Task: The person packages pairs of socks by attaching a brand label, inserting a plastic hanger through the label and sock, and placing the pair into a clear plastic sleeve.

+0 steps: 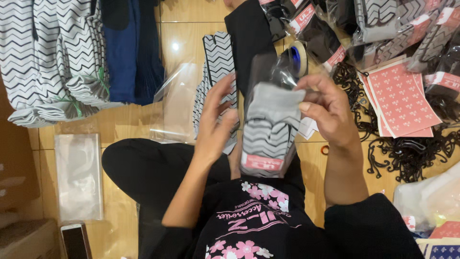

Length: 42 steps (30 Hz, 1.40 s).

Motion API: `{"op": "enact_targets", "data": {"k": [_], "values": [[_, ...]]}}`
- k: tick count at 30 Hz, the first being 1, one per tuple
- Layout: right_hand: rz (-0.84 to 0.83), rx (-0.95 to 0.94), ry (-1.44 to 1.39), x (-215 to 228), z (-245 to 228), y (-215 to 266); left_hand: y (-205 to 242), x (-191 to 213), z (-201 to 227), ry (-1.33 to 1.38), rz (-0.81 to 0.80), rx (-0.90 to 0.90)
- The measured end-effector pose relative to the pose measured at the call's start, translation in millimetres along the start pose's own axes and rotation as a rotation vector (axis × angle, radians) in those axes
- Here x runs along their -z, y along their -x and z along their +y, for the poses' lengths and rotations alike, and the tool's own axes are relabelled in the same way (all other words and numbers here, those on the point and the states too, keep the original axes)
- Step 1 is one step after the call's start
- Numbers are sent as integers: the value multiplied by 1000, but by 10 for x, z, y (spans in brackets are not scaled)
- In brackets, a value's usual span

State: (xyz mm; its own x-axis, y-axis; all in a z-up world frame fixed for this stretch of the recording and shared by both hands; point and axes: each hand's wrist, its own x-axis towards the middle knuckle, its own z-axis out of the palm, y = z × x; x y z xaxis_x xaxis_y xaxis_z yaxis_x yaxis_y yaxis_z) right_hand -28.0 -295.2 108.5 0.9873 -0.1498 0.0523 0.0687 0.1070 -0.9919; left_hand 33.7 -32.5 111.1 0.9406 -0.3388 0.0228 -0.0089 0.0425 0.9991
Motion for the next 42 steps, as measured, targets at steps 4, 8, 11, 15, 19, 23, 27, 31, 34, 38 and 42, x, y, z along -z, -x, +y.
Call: {"op": "enact_targets", "data": {"k": [4,8,11,15,19,23,27,31,34,38,42], "values": [[-48,307,533,-248,-713,-69,-355,-234,386,-81,-40,-268],[8,561,592,-111,-712,18,-405,-201,411,-139,-211,-569],[-40,438,445,277,56,59,-276,-187,-450,-2,-125,-234],[181,-69,234,420,1579,532,52,-488,-1712,182,85,481],[345,-435,120,369,1700,485,79,-707,-1734,146,320,535],[550,-235,815,748,1904,107,-53,-657,-1748,39,314,413],[667,-195,900,986,2369,-30,22,-652,-1656,34,296,365],[819,-317,451,725,2359,211,49,-644,-1554,36,276,348],[692,-515,481,921,2343,240,62,-673,-1518,-11,200,318],[313,-644,319,1241,2098,196,105,-591,-1185,-17,175,293],[36,-493,133,455,821,173,156,-570,-1236,-78,164,289]]}}
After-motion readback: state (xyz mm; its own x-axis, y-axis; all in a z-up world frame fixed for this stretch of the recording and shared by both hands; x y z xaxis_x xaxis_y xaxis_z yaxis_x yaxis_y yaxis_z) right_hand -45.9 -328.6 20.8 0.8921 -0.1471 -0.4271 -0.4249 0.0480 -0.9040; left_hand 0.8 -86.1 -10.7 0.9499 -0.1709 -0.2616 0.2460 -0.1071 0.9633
